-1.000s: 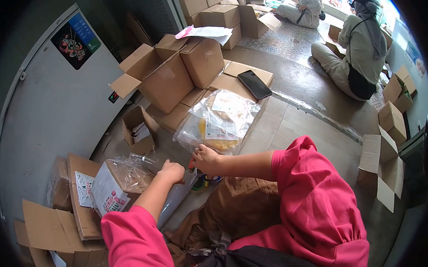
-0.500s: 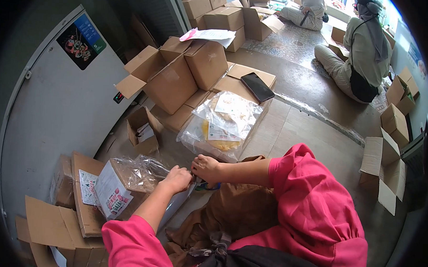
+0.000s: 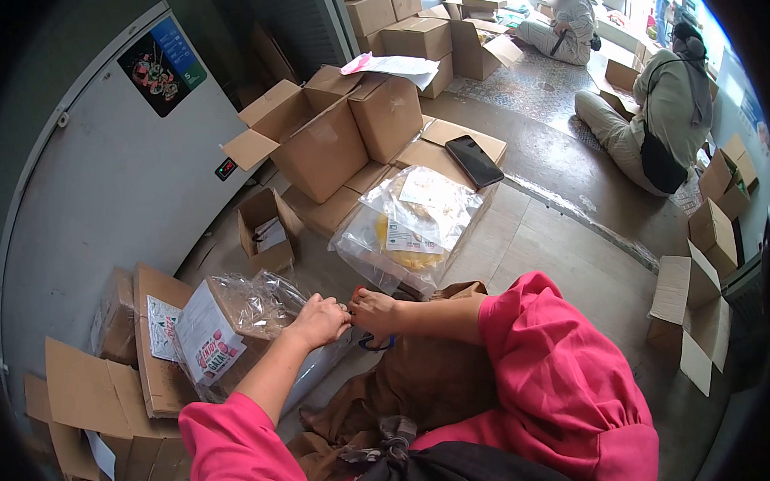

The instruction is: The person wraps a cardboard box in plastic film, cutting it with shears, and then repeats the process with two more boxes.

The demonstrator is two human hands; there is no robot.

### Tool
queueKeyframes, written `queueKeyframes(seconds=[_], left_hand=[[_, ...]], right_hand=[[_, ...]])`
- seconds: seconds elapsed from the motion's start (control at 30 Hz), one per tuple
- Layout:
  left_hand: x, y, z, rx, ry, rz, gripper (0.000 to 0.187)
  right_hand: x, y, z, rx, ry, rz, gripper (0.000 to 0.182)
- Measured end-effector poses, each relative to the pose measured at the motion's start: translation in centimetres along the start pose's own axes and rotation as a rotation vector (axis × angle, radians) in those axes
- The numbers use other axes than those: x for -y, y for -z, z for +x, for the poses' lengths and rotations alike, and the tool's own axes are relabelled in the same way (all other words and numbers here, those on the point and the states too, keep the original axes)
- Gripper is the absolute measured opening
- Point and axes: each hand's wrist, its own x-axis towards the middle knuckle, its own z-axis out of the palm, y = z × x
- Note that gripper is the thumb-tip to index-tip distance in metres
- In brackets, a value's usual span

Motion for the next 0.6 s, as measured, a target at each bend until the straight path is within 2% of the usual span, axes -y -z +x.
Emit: queueKeyframes(seconds=[0.17,0.23,0.33,0.43,0.53,0.6], left_hand=[[-0.2,0.3,0.0,0.015,0.013,-0.011,0.017],[-0.3,0.2,-0.1,0.012,0.014,-0.021,0.017],[-0.3,0.0,-0.2,-0.003,0.023,-0.026,0.017],[-0.6,0.1,-0.1,0.054,0.039,0.045,0.018],[-0.2,-0.1,0.0,0.027,0.052,0.044,0.018],[-0.4,-0.2,-0.3,0.050,0.045,-0.015,0.021]], right_hand=[[0.0,-0.1,0.0,0.008,-0.001,0.036,0.068],[0.0,-0.8,-0.1,-0.092,0.019,0.014,0.064],[-0.1,-1.5,-0.1,-0.118,0.023,0.028,0.065],[0.5,-1.5,-0.2,-0.091,0.018,-0.103,0.067],[-0.1,-1.3,-0.2,-0.069,-0.002,-0.120,0.070],[0.2,-1.1,-0.7,-0.112,0.022,0.083,0.072]])
